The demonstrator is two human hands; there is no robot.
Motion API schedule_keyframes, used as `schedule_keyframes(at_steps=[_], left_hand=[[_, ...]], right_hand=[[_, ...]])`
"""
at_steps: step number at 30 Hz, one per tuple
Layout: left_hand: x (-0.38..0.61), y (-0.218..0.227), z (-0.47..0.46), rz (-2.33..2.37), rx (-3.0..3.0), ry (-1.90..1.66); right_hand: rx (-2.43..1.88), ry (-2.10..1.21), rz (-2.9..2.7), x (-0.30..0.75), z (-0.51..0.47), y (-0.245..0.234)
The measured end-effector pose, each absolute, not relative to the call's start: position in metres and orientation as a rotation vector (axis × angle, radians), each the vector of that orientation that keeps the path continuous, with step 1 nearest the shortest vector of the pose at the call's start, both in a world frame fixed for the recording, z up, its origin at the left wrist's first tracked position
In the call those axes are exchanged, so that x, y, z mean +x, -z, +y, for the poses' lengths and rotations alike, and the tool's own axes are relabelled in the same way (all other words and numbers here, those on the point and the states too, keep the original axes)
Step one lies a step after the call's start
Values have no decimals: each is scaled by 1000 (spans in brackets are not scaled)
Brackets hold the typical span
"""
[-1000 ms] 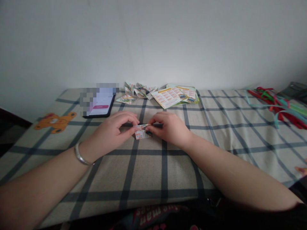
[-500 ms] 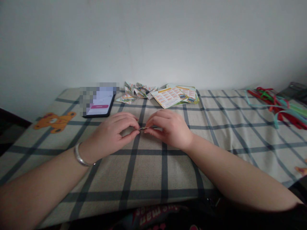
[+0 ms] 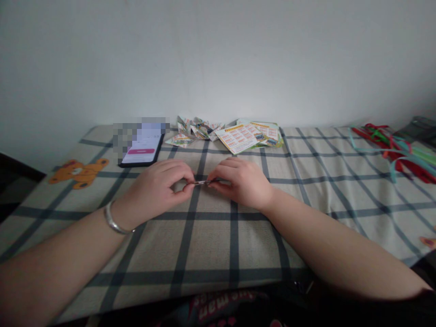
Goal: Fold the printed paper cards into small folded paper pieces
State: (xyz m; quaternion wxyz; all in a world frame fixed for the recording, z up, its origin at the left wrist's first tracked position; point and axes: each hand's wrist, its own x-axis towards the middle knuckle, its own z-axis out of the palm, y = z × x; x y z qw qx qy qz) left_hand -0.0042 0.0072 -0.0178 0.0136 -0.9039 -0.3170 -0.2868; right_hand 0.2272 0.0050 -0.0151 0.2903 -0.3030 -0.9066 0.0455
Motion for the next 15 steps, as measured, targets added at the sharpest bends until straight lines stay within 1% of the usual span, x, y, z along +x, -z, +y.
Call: schedule_keyframes(at_steps=[8,15], left_hand=[[-6,18,10,-1005,-2824,886],[-7,20,10,-999,-2864,922]], right_hand=[[-718,-150,-2454,229,6,15],[-589,-87,-2488,230,5,15]])
